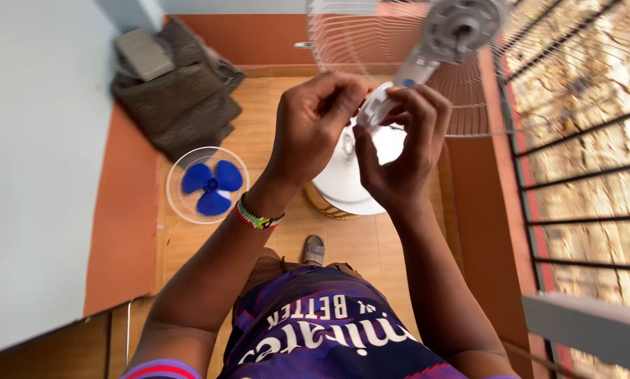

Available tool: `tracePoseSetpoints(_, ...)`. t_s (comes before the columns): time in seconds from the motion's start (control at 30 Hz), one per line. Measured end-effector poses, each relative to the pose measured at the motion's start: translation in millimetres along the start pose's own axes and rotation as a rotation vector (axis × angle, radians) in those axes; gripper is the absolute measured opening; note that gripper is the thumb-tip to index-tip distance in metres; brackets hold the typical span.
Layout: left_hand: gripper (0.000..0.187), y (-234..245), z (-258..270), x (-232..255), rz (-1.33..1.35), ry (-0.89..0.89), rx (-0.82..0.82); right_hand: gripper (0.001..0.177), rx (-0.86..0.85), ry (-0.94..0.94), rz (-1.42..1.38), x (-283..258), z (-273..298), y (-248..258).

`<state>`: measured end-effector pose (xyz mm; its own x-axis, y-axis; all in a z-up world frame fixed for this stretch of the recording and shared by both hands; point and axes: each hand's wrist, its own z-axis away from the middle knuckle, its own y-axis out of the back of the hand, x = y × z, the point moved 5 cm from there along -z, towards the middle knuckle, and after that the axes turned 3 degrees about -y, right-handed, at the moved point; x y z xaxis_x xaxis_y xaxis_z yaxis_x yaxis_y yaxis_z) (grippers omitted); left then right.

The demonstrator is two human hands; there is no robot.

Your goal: The person assembles a standing electric fan by hand. They wrap the power cord around the stand, attach the rear grille, mount the blue fan blades onto the motor shaft, and secure the front grille. The person then uses a screwdriver to tighten the central nut and finishes by adjusting the fan head.

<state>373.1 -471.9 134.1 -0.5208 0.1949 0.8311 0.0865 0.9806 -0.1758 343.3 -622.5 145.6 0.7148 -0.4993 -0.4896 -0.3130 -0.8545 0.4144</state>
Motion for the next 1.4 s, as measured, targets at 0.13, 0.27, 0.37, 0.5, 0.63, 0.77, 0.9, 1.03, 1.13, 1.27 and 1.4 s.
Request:
tracePoseSetpoints(0.13,0.018,-53,-45,-22,-0.473,-0.355,-0.1,0.052,0.185,-0.072,0.149,51,2,35)
tracePoseSetpoints(0.27,0.033,-88,-90,-51,-0.615,-0.542,-0.205,0.051,0.288,-0.086,0.262,85,-4,38)
tracePoseSetpoints(0.37,0.035,-96,-108,-65,-0.693,-0.606,-0.203,0.054,0.342,-0.081,0.316,101,-7,31)
tracePoseSetpoints(0.5,0.025,-95,-123,-74,-0.788,-0.59,-0.212,0.058,0.388,-0.022,0.411,116,-19,20)
tracePoseSetpoints(0.63,0.026,-96,-126,-72,-0.781,-0.622,-0.208,0.057,0.399,-0.073,0.292,131,-28,17)
tracePoseSetpoints(0.77,0.023,-97,-132,-71,-0.772,-0.633,-0.187,0.055,0.399,-0.09,0.223,143,-36,15)
tracePoseSetpoints(0.9,0.02,-98,-137,-71,-0.774,-0.652,-0.18,0.055,0.39,-0.045,0.347,150,-42,15)
tracePoseSetpoints(1.03,0.019,-98,-144,-71,-0.762,-0.651,-0.188,0.053,0.377,0.028,0.483,153,-51,17)
tracePoseSetpoints(1.13,0.02,-98,-148,-71,-0.771,-0.66,-0.209,0.048,0.326,0.063,0.495,153,-56,20)
tracePoseSetpoints(1.27,0.02,-96,-152,-69,-0.731,-0.657,-0.271,0.04,0.257,0.095,0.511,151,-63,25)
tracePoseSetpoints(1.4,0.024,-94,-150,-68,-0.684,-0.639,-0.326,0.035,0.164,0.137,0.49,148,-69,31)
